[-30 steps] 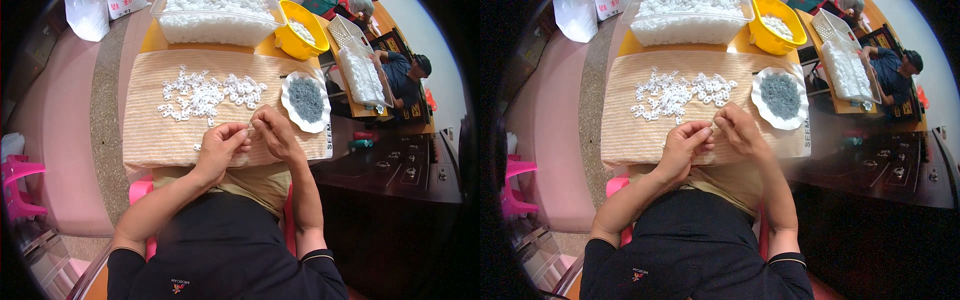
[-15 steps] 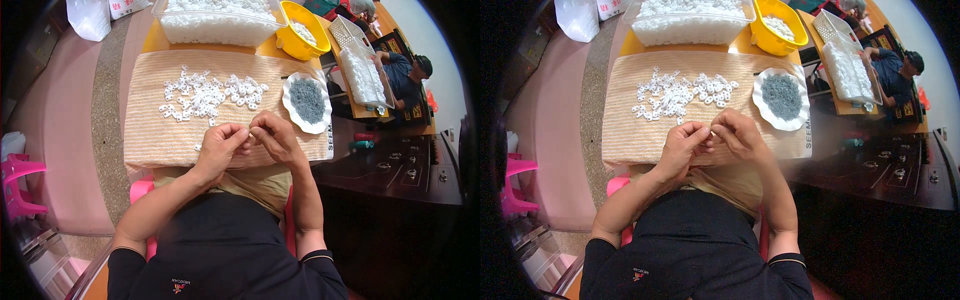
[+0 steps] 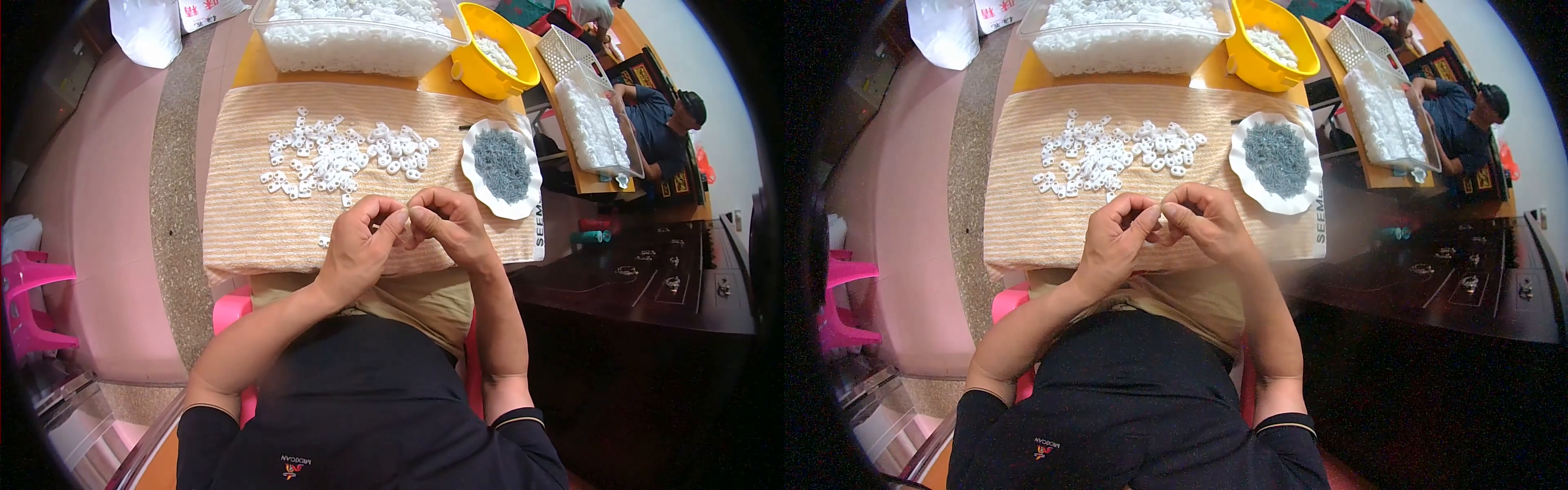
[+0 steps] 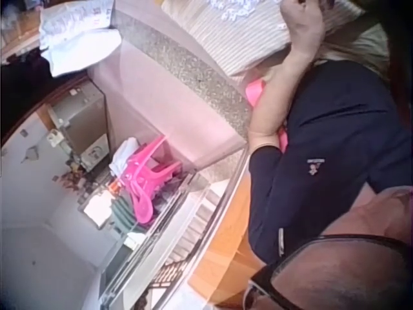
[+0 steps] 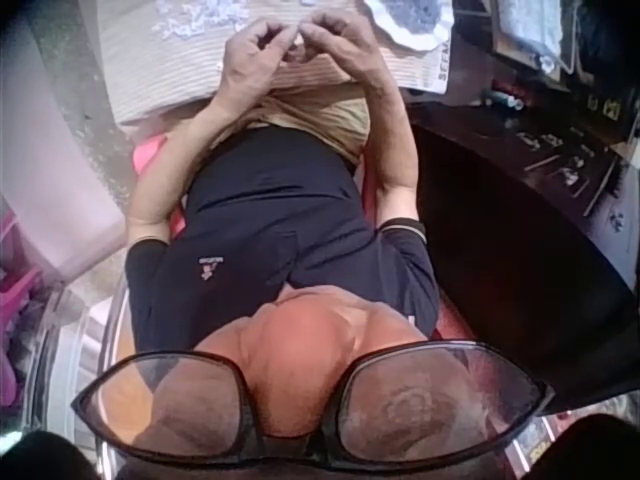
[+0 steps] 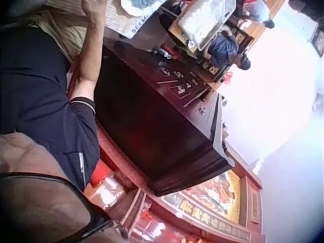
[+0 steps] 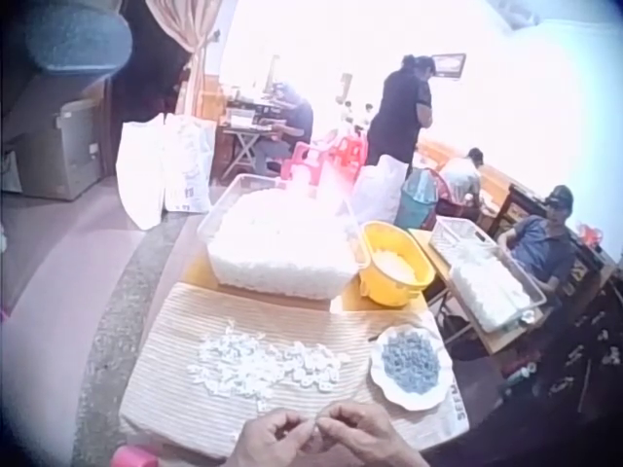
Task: Assembling small white plastic components by inserting pins into them by hand.
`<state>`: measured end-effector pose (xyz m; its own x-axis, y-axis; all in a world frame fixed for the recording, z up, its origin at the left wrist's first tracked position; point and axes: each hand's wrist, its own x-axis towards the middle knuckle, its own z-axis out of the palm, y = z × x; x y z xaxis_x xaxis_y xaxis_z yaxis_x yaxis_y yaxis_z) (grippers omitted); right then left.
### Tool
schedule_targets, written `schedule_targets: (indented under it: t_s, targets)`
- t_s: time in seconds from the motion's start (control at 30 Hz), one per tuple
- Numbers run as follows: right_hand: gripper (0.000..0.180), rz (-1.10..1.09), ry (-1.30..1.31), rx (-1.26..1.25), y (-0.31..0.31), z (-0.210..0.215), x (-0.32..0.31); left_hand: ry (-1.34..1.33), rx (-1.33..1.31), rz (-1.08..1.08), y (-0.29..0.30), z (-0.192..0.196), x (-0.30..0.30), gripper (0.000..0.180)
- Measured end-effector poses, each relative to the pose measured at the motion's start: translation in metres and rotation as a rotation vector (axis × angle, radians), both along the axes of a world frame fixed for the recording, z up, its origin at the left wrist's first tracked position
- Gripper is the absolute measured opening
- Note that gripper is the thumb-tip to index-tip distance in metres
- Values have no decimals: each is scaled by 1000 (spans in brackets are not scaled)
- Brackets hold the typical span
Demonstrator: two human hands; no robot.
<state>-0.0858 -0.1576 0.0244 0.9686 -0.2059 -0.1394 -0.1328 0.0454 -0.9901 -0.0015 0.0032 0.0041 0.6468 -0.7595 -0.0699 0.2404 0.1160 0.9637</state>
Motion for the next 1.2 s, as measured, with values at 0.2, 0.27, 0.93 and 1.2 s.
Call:
schedule_targets:
  t_s: [0.2,0.27,0.93,1.2]
  targets:
    - [15,-2,5,70,0,0,0,-75,17,21,0,2,0,20]
    - [15,2,3,98,0,0,0,-71,29,19,0,5,0,20]
    - [16,-9,-35,202,-1,-6,2,-44,1,-13,0,6,3,20]
    - [15,-31,-44,202,0,-9,3,-30,-3,-18,-1,7,4,20]
